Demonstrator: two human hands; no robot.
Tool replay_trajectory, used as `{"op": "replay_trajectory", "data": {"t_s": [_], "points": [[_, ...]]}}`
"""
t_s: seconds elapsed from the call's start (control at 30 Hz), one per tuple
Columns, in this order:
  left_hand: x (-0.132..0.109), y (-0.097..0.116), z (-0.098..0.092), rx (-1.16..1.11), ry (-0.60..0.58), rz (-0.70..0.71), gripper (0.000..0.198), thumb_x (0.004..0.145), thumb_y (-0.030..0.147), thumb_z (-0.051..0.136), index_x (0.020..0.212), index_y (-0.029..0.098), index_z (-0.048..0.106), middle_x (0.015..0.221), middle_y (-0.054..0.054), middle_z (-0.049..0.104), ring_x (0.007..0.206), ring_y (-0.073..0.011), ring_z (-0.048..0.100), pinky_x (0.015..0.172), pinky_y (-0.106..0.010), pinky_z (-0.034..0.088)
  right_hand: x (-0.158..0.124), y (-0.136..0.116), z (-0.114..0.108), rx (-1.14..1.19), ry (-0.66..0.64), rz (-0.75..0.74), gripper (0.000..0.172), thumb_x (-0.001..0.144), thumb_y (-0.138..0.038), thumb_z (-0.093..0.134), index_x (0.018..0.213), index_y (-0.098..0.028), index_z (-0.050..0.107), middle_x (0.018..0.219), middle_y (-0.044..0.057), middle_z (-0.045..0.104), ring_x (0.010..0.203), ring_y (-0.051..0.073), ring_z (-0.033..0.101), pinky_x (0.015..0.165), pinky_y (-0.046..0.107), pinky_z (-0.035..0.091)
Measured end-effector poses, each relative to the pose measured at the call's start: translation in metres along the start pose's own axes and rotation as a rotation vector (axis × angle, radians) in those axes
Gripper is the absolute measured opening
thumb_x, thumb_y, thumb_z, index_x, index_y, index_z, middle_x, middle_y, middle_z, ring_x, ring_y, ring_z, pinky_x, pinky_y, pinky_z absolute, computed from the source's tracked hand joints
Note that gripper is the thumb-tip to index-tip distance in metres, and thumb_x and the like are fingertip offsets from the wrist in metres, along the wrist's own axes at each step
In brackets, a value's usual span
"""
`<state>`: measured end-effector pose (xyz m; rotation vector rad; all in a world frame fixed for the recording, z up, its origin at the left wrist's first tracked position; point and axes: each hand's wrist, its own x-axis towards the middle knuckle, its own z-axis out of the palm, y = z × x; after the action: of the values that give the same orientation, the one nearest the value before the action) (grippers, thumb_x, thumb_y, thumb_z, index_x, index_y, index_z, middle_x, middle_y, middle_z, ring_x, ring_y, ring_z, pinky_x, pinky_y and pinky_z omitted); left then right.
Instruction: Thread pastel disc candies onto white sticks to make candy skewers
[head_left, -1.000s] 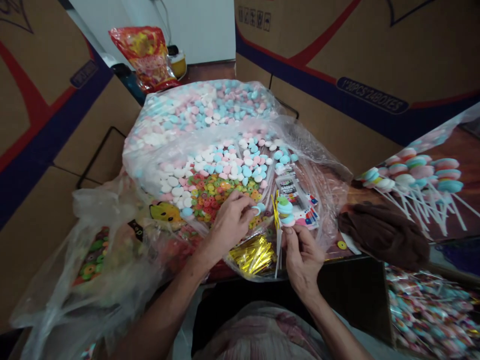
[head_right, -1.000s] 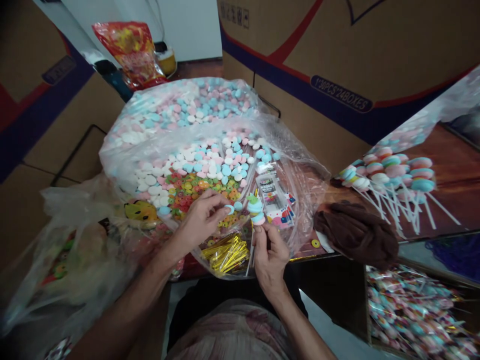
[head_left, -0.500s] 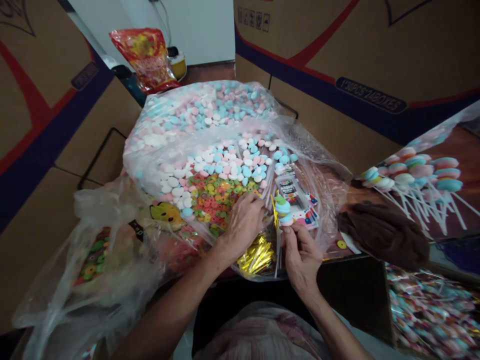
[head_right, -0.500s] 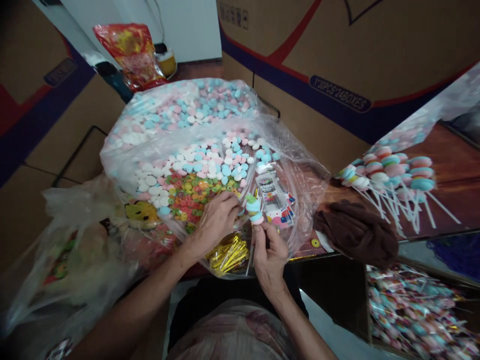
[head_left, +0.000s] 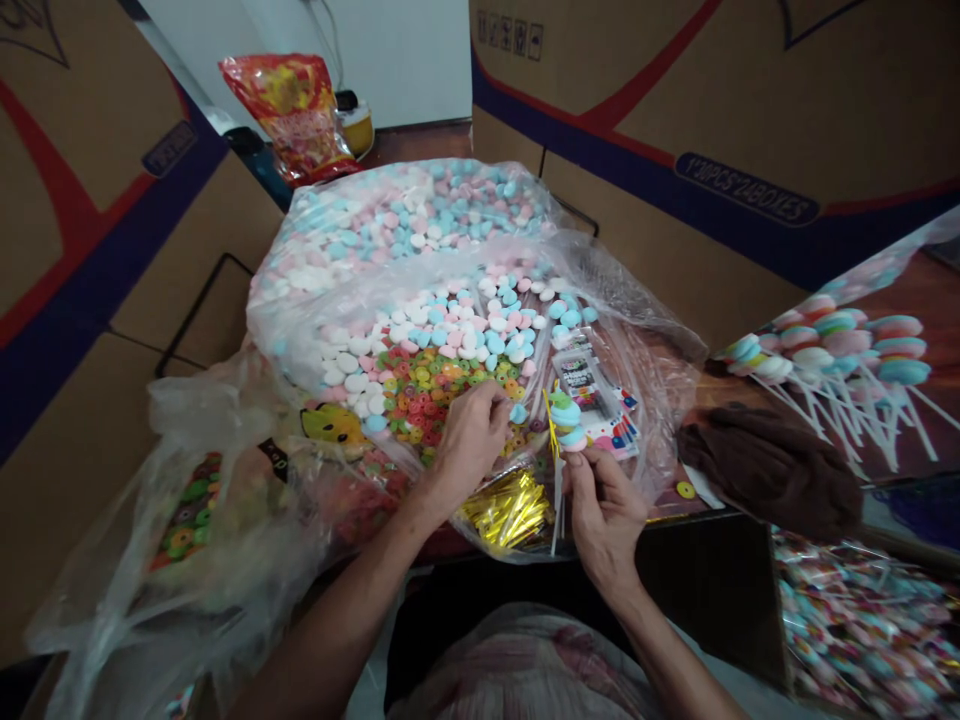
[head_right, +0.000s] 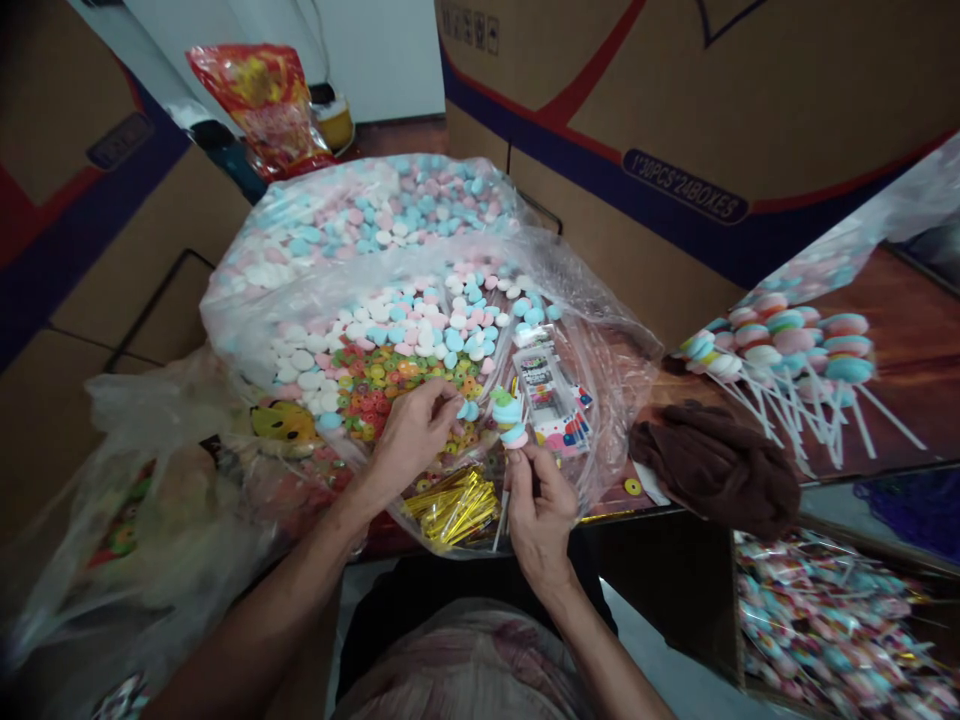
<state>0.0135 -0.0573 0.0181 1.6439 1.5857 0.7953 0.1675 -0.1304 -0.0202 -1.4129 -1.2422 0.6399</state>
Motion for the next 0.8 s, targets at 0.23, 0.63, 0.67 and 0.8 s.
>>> {"op": "replay_trajectory", "data": {"t_s": [0.23,0.63,0.67,0.8], "points": [[0.003,-0.007,0.003,-0.307,-0.049,-0.095,0.008,0.084,0.026,0.055,0.078,0.020,0.053,0.056,0.004,0.060,0.052,-0.0140,0.061,0.055,-0.024,0.046,0.000,0.001,0.000,0.008,-0.016,0.010,0.023,0.094,-0.030,0.056,0.075,-0.018,0.060,0.057,-0.006,0.046,0.050,0.009,0.039,0.049,0.022,0.034],[-0.005,-0.003,0.004,-0.290,-0.203,0.037,0.008,0.086,0.018,0.053,0.092,0.019,0.057,0.069,0.003,0.059,0.063,-0.0121,0.061,0.062,-0.023,0.048,0.001,-0.002,0.001,0.029,-0.035,0.018,0.026,0.094,-0.032,0.055,0.073,-0.018,0.059,0.057,-0.006,0.045,0.050,0.009,0.039,0.049,0.022,0.033],[-0.005,-0.003,0.006,-0.289,-0.216,0.044,0.007,0.086,0.017,0.052,0.091,0.019,0.057,0.070,0.002,0.058,0.061,-0.0117,0.061,0.061,-0.023,0.048,0.001,-0.002,0.001,0.033,-0.034,0.023,0.026,0.094,-0.032,0.055,0.073,-0.018,0.059,0.057,-0.006,0.045,0.050,0.009,0.039,0.049,0.022,0.034],[-0.003,0.000,0.014,-0.150,-0.200,0.070,0.008,0.084,0.014,0.052,0.086,0.017,0.059,0.091,-0.003,0.056,0.063,-0.0102,0.058,0.061,-0.025,0.050,0.001,-0.003,0.001,0.049,-0.037,0.032,0.026,0.095,-0.032,0.055,0.073,-0.018,0.059,0.058,-0.005,0.045,0.051,0.009,0.040,0.049,0.022,0.034]]}}
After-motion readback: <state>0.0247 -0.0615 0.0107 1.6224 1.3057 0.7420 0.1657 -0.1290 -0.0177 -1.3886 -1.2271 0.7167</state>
